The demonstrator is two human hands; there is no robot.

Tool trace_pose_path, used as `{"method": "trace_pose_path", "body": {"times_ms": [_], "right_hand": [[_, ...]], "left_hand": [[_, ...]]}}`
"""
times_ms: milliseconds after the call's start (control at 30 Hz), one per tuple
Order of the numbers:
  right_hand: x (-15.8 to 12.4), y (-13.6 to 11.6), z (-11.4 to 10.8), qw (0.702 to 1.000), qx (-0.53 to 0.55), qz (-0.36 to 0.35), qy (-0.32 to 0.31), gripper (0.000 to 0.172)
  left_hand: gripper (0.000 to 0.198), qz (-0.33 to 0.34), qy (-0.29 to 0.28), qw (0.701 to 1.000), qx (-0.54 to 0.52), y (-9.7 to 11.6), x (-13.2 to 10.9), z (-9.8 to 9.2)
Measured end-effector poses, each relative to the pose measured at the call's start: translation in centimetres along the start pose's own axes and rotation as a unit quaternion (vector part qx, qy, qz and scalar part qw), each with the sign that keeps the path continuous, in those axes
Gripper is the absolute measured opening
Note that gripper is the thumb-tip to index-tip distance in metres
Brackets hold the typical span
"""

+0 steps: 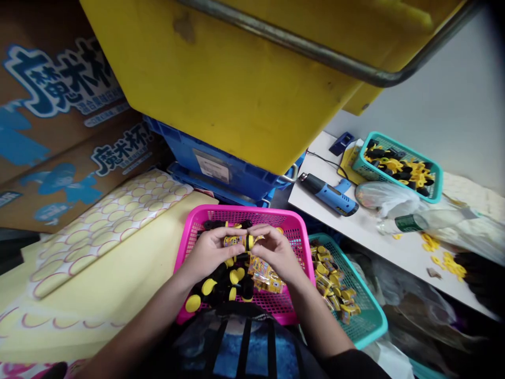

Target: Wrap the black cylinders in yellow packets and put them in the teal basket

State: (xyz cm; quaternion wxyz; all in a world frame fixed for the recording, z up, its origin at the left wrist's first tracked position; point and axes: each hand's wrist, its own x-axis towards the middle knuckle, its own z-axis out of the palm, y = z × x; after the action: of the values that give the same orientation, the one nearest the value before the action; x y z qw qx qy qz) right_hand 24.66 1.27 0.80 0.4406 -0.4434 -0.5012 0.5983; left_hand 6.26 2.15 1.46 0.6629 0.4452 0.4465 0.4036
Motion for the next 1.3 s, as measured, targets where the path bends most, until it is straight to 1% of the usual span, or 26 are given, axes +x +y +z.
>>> {"method": "trace_pose_path", "body": {"times_ms": [67,133,167,233,300,433,567,633,700,767,833,900,967,1000,1033,1067,1100,1133,1167,1200,1233,1267,1300], "right_hand": [[0.1,0.8,0.3,0.996,0.083,0.033,-0.016,0.031],[0.1,1.4,0.7,0.981,0.17,0.085,-0.04,0.038],[0.1,1.7,0.8,0.973,0.201,0.1,-0.046,0.04],[0.2,2.1,1.1,0.967,0.231,0.099,-0.037,0.039],[0.4,2.3,1.1,0.968,0.237,0.08,-0.024,0.036],[0.7,2.4,0.7,0.974,0.216,0.056,-0.026,0.032],[0.6,2.7,0.0,0.986,0.163,0.033,-0.023,0.032],[0.4,2.9,-0.3,0.992,0.126,0.018,-0.022,0.032],[0.0,3.1,-0.6,0.994,0.108,0.012,-0.034,0.032],[-0.3,2.9,-0.8,0.994,0.102,0.004,-0.042,0.037],[-0.8,2.3,-1.0,0.997,0.057,-0.031,-0.035,0.044],[-1.5,1.0,-1.4,0.993,-0.052,-0.103,-0.023,0.044],[-2.7,-0.6,-2.8,0.969,-0.176,-0.173,-0.008,0.04],[-3.6,-1.5,-3.9,0.954,-0.226,-0.196,0.018,0.035],[-4.6,-2.4,-5.4,0.939,-0.269,-0.204,0.063,0.031],[-5.7,-3.1,-7.0,0.92,-0.315,-0.196,0.126,0.03],[-6.8,-3.7,-8.7,0.891,-0.371,-0.173,0.197,0.031],[-7.8,-4.0,-10.4,0.853,-0.44,-0.137,0.245,0.034],[-8.7,-4.2,-11.7,0.817,-0.505,-0.097,0.26,0.036],[-9.2,-4.0,-12.7,0.789,-0.552,-0.066,0.262,0.038],[-9.4,-3.6,-13.1,0.774,-0.58,-0.044,0.249,0.036],[-9.1,-2.8,-12.9,0.777,-0.588,-0.027,0.223,0.032],[-8.4,-1.9,-12.1,0.793,-0.58,-0.013,0.188,0.026]], "left_hand": [[0.033,0.007,0.012,1.0,-0.023,-0.3,0.1,0.7],[0.032,0.009,0.017,0.999,-0.045,-0.4,0.1,1.4],[0.033,0.009,0.021,0.998,-0.051,-0.4,0.1,1.7],[0.033,0.007,0.03,0.998,-0.054,-0.3,0.1,2.1],[0.032,0.006,0.038,0.998,-0.05,-0.3,0.1,2.4],[0.03,0.013,0.056,0.997,-0.042,-0.6,0.0,2.7],[0.028,0.019,0.06,0.997,-0.04,-1.1,-0.1,3.1],[0.027,0.011,0.061,0.997,-0.04,-1.3,-0.3,3.2],[0.028,-0.008,0.051,0.997,-0.056,-1.6,-0.4,3.3],[0.032,-0.035,0.035,0.995,-0.087,-1.7,-0.5,3.4],[0.039,-0.047,0.027,0.992,-0.113,-1.7,-0.5,3.8],[0.046,-0.036,0.015,0.993,-0.111,-1.5,-0.4,4.4],[0.053,-0.025,-0.029,0.995,-0.092,-1.1,-0.1,4.9],[0.056,-0.024,-0.058,0.995,-0.079,-0.9,0.1,5.1],[0.06,-0.027,-0.088,0.994,-0.065,-0.8,0.4,5.1],[0.06,-0.027,-0.105,0.993,-0.043,-0.8,0.8,5.0],[0.056,-0.022,-0.097,0.995,-0.012,-0.9,1.2,4.7],[0.05,-0.018,-0.077,0.997,0.02,-1.0,1.6,4.4],[0.044,-0.014,-0.053,0.997,0.054,-1.3,1.9,4.1],[0.039,-0.01,-0.029,0.996,0.088,-1.6,2.2,3.8],[0.035,-0.006,-0.016,0.992,0.126,-1.9,2.5,3.6],[0.031,-0.001,-0.014,0.986,0.168,-2.2,2.7,3.5],[0.028,0.006,-0.02,0.976,0.215,-2.5,2.8,3.5]]}}
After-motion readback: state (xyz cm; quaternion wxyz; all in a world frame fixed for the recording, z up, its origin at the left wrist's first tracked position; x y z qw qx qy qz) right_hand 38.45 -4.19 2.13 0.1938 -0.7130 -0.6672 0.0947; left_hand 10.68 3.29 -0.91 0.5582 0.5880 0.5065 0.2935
